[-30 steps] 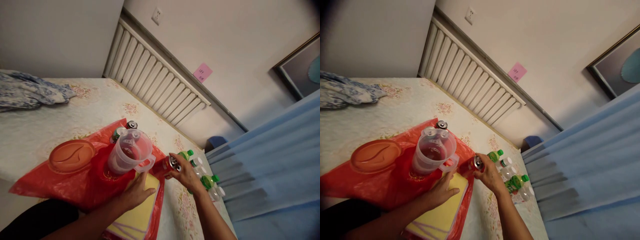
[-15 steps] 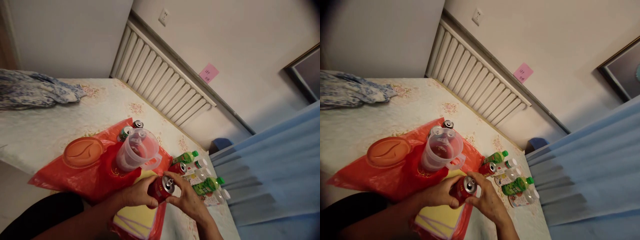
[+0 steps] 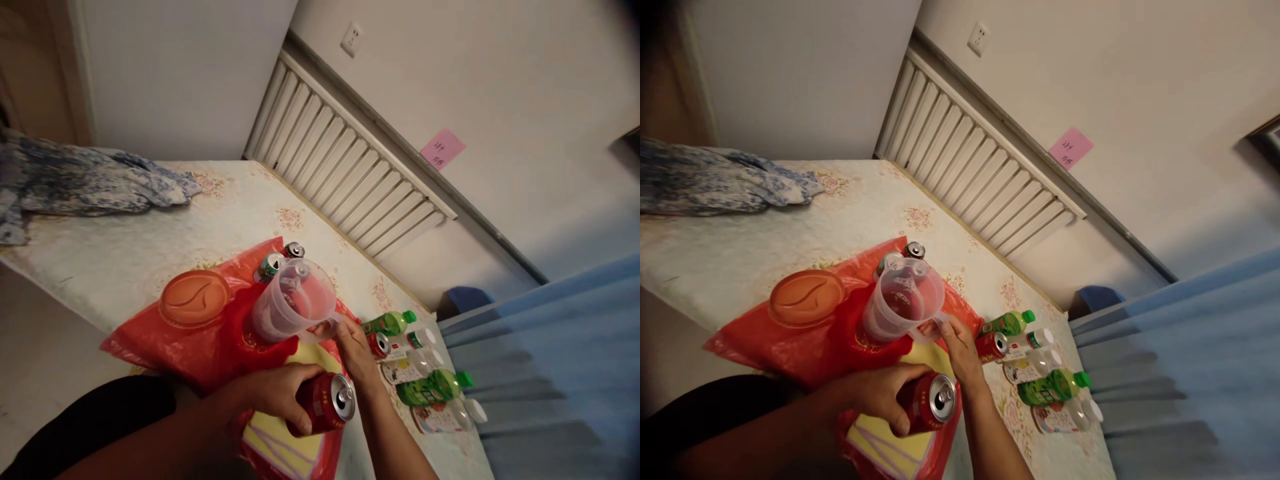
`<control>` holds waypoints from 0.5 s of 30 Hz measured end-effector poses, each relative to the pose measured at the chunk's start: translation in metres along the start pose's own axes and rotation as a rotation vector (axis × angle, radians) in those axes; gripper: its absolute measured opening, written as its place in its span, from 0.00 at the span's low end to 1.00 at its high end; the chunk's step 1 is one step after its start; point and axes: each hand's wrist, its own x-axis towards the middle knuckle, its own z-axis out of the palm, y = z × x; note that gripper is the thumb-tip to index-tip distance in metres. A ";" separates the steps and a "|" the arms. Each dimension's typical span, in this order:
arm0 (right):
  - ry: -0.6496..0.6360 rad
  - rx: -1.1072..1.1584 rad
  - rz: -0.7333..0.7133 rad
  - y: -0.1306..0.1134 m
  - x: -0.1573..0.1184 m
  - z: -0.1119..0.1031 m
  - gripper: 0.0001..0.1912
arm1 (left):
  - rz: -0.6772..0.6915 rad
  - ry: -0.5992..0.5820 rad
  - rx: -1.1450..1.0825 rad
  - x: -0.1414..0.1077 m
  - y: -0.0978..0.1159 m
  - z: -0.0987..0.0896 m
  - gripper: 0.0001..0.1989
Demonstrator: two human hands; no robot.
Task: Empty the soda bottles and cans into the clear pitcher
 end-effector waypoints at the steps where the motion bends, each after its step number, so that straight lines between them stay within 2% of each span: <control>1: -0.019 0.052 -0.010 0.003 0.003 0.005 0.23 | -0.010 -0.012 0.006 -0.002 0.000 -0.001 0.41; 4: 0.006 0.237 -0.036 0.011 0.009 0.019 0.23 | -0.032 -0.025 0.088 -0.006 0.003 -0.005 0.42; 8: 0.132 0.359 -0.061 0.010 0.019 0.034 0.23 | -0.029 -0.048 0.135 -0.011 0.008 -0.009 0.40; 12: 0.293 0.381 -0.060 -0.008 0.031 0.041 0.24 | -0.006 -0.066 0.141 -0.013 0.012 -0.011 0.41; 15: 0.350 0.379 -0.090 -0.033 0.034 0.034 0.24 | -0.021 -0.081 0.196 -0.013 0.014 -0.013 0.42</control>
